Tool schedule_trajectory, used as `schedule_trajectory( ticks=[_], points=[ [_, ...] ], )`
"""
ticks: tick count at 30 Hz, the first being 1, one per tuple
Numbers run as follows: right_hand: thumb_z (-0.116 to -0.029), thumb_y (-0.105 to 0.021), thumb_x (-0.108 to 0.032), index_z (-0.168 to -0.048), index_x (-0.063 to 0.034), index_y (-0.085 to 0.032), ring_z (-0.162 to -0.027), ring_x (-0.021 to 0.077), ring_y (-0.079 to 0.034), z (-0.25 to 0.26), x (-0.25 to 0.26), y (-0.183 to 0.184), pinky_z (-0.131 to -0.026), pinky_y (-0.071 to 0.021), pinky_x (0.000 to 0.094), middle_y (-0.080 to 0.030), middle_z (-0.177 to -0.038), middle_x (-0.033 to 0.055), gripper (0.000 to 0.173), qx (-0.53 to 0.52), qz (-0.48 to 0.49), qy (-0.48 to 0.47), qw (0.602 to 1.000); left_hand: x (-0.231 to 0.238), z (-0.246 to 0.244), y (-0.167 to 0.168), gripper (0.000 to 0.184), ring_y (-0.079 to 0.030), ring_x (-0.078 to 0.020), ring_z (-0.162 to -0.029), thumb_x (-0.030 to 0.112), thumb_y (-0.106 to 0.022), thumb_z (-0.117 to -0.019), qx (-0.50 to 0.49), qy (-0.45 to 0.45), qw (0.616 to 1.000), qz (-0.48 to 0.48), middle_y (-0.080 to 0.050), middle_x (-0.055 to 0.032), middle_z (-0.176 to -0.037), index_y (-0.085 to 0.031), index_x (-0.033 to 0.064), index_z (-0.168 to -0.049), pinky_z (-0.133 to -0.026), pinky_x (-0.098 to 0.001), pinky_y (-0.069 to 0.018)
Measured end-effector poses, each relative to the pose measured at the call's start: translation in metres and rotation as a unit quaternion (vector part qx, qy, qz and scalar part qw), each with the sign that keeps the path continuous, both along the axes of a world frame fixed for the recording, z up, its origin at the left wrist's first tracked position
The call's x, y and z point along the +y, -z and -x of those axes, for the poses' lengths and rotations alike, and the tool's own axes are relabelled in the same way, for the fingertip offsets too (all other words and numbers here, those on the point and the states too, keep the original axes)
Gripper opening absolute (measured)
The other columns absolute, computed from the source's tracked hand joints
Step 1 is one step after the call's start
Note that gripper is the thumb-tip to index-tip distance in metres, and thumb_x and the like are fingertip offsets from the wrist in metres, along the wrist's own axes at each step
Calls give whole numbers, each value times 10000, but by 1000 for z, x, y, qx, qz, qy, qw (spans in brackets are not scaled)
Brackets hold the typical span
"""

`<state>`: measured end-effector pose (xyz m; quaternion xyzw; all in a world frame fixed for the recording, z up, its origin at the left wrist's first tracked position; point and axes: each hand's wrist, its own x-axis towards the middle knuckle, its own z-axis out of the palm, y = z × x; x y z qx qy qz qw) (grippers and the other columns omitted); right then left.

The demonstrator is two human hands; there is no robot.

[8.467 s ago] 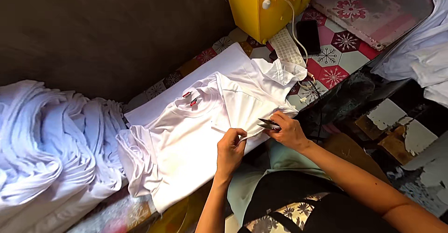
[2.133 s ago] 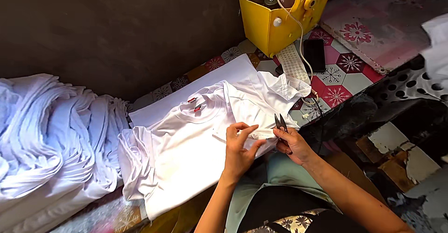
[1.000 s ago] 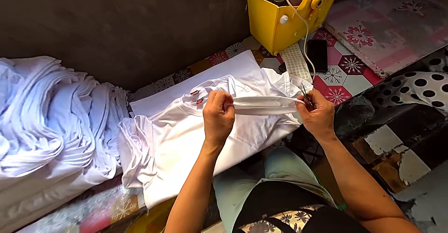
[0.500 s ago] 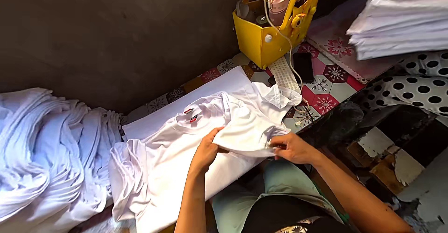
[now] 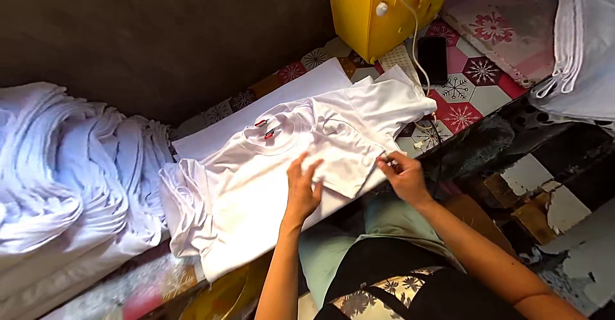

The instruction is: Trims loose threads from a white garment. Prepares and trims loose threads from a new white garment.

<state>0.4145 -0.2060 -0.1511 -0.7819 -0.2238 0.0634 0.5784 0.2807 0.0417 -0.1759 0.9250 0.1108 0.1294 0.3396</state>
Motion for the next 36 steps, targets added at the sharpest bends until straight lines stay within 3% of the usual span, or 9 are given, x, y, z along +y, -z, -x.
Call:
schedule_trajectory(
  ticks=[4, 7, 12, 15, 19, 24, 27, 30, 36],
  points=[
    [-963, -657, -104, -1010, 16, -710, -751, -14, -620, 22, 12, 15, -711, -518, 175, -704, -871, 11, 139, 153, -50, -20, 987, -15, -9, -1, 249, -504, -396, -1365, 201, -730, -910, 13, 168, 985, -26, -631, -141, -1384, -774, 131, -1144, -1115, -597, -396],
    [-953, -684, -133, -991, -7, -712, -697, -40, -566, 21, 12, 12, -670, -476, 156, -675, -827, -24, 134, 183, -38, -32, 982, -21, -21, -9, 204, -730, -270, -995, 113, -611, -995, 40, 130, 989, 54, -757, -151, -1019, -772, -10, -1017, -922, -482, -564],
    [-839, -833, -345, -1141, 17, -684, -823, 115, -615, 19, 23, 2, -757, -522, 315, -699, -1000, 89, 494, 142, 56, -55, 987, -20, -49, -36, 249, -619, -119, -671, 205, -609, -1024, 137, 105, 976, 131, -696, -62, -747, -769, 30, -948, -688, -384, -503],
    [-879, -792, -258, -1089, 16, -698, -822, 133, -641, 22, 42, 3, -783, -534, 339, -704, -939, 105, 358, 145, 57, -38, 987, -24, -56, -39, 268, -531, -32, -607, 178, -593, -1025, 132, 114, 971, 165, -632, -1, -674, -747, 25, -867, -626, -278, -452],
    [-952, -550, 2, -1055, 53, -665, -697, 47, -549, 20, 43, 9, -666, -477, 243, -633, -831, 51, 164, 217, -28, 6, 976, -23, -54, -45, 247, -548, -58, -610, 141, -574, -1030, 84, 88, 980, 158, -633, -25, -683, -733, 8, -895, -627, -295, -470],
    [-973, -471, 42, -1027, 30, -612, -506, 9, -395, 13, 33, 14, -479, -356, 181, -535, -727, -24, 151, 328, -96, 28, 939, -28, -53, -38, 192, -670, -113, -733, 90, -571, -1021, 18, 103, 986, 129, -719, -90, -825, -731, -14, -1007, -741, -319, -556],
    [-961, -528, -16, -1069, 54, -668, -681, 13, -548, 15, 23, 15, -624, -463, 198, -679, -928, 44, 190, 228, -43, -59, 971, -24, -45, -35, 210, -720, -249, -1001, 83, -587, -977, 39, 201, 972, 112, -744, -170, -1040, -731, -39, -1070, -952, -432, -555],
    [-997, -631, -217, -1136, 42, -694, -849, 95, -661, -5, 4, 1, -763, -561, 262, -700, -1078, 136, 301, 109, 16, -31, 993, -24, -30, -20, 438, -580, -368, -1269, 301, -742, -905, 92, 214, 970, 64, -621, -232, -1330, -696, 15, -1234, -1077, -520, -465],
    [-1084, -493, -292, -1366, 49, -563, -1209, 427, -607, -127, -67, -15, -1027, -463, 603, -598, -1325, 284, 448, 47, 233, 194, 952, -55, -14, 20, 438, -616, -478, -1171, 62, -702, -772, -35, 65, 996, -45, -658, -233, -1291, -763, 95, -1204, -969, -622, -489]
  ],
)
